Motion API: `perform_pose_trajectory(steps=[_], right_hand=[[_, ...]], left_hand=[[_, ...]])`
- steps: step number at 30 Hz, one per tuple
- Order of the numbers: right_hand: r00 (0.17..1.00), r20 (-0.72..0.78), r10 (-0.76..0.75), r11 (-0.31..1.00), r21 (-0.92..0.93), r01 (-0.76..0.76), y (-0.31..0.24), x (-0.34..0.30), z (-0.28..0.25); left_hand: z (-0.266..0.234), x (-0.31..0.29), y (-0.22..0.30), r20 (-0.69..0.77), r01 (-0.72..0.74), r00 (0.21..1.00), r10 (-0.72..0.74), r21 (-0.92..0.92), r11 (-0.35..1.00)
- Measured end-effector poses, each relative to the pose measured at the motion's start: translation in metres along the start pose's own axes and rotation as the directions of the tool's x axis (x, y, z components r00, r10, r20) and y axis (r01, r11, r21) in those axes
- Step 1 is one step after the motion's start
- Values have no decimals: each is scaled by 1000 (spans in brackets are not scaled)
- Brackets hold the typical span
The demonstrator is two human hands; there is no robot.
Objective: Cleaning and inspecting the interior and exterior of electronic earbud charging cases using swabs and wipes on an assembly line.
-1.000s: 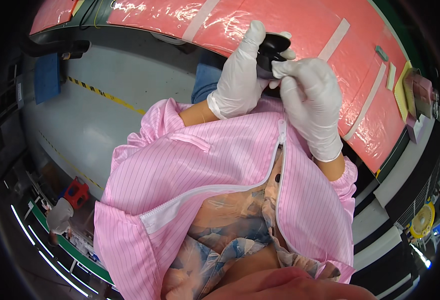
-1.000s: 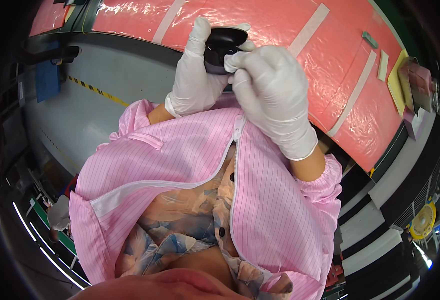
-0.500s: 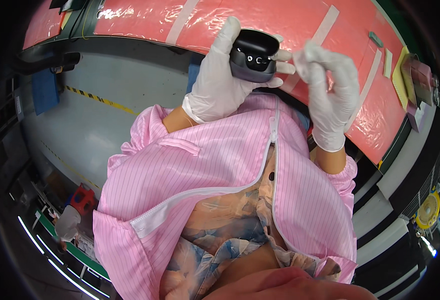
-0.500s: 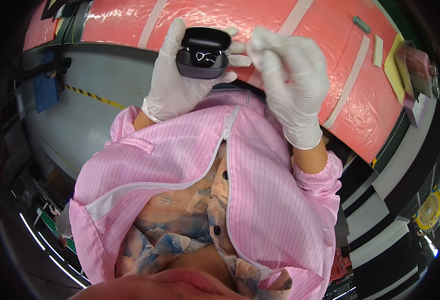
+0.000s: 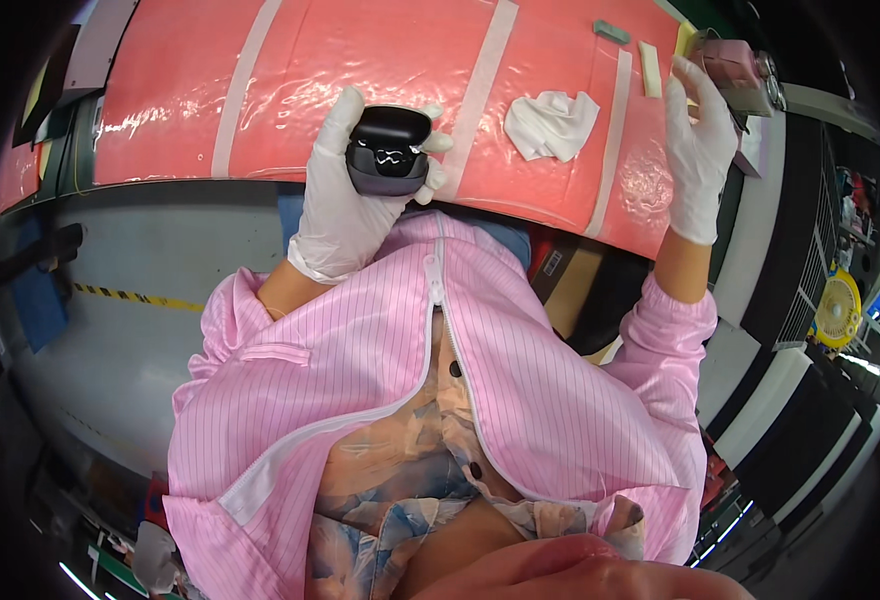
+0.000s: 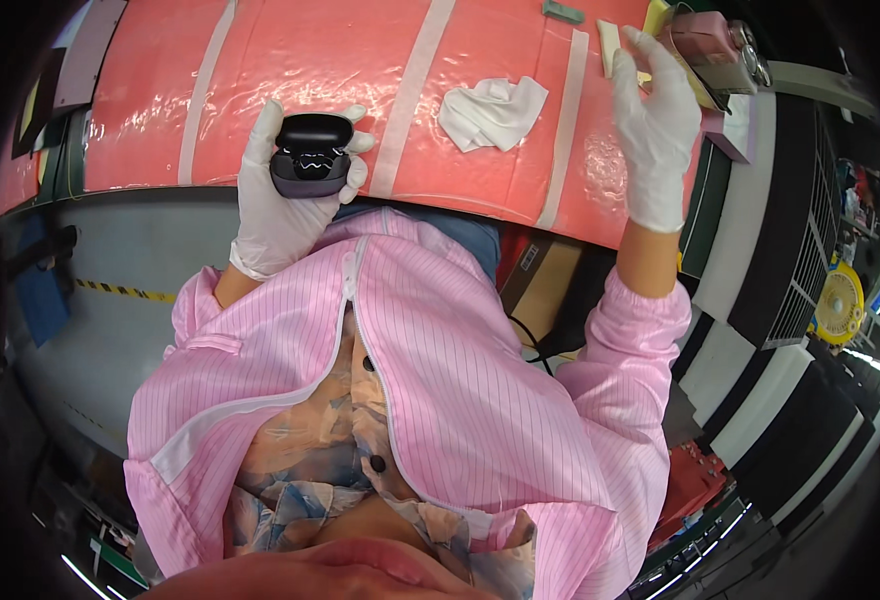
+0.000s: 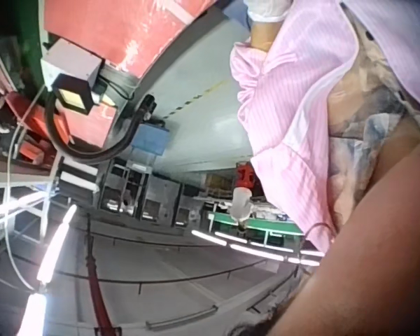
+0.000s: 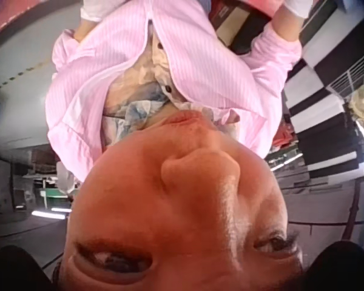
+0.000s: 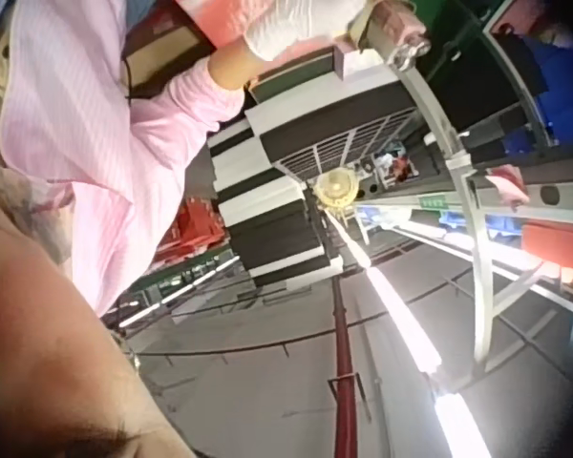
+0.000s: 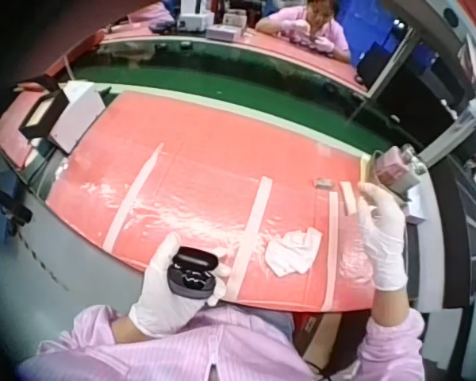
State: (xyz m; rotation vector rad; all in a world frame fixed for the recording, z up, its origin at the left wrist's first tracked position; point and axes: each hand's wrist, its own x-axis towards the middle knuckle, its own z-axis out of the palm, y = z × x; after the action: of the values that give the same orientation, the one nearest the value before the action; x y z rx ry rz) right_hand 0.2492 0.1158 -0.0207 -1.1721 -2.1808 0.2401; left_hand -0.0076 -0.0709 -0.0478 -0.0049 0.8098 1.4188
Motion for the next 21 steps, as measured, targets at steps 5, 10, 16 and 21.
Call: perform_pose_trajectory(steps=[5, 10, 16, 21], right_hand=[[967, 190, 169, 862, -505, -51, 44, 31, 20], [973, 31, 231, 913, 340, -227, 0, 15, 30], [907, 318, -278, 757, 654, 3, -157, -34, 56], [879, 145, -455, 789, 522, 323, -160, -52, 75]], left_hand=[[1, 1, 1, -26, 31, 999, -32, -40, 999], [3, 6, -1, -2, -5, 1000, 5, -54, 999], [-15, 8, -5, 220, -87, 971, 95, -45, 995], [-5, 7, -10, -12, -76, 997, 75, -217, 973]])
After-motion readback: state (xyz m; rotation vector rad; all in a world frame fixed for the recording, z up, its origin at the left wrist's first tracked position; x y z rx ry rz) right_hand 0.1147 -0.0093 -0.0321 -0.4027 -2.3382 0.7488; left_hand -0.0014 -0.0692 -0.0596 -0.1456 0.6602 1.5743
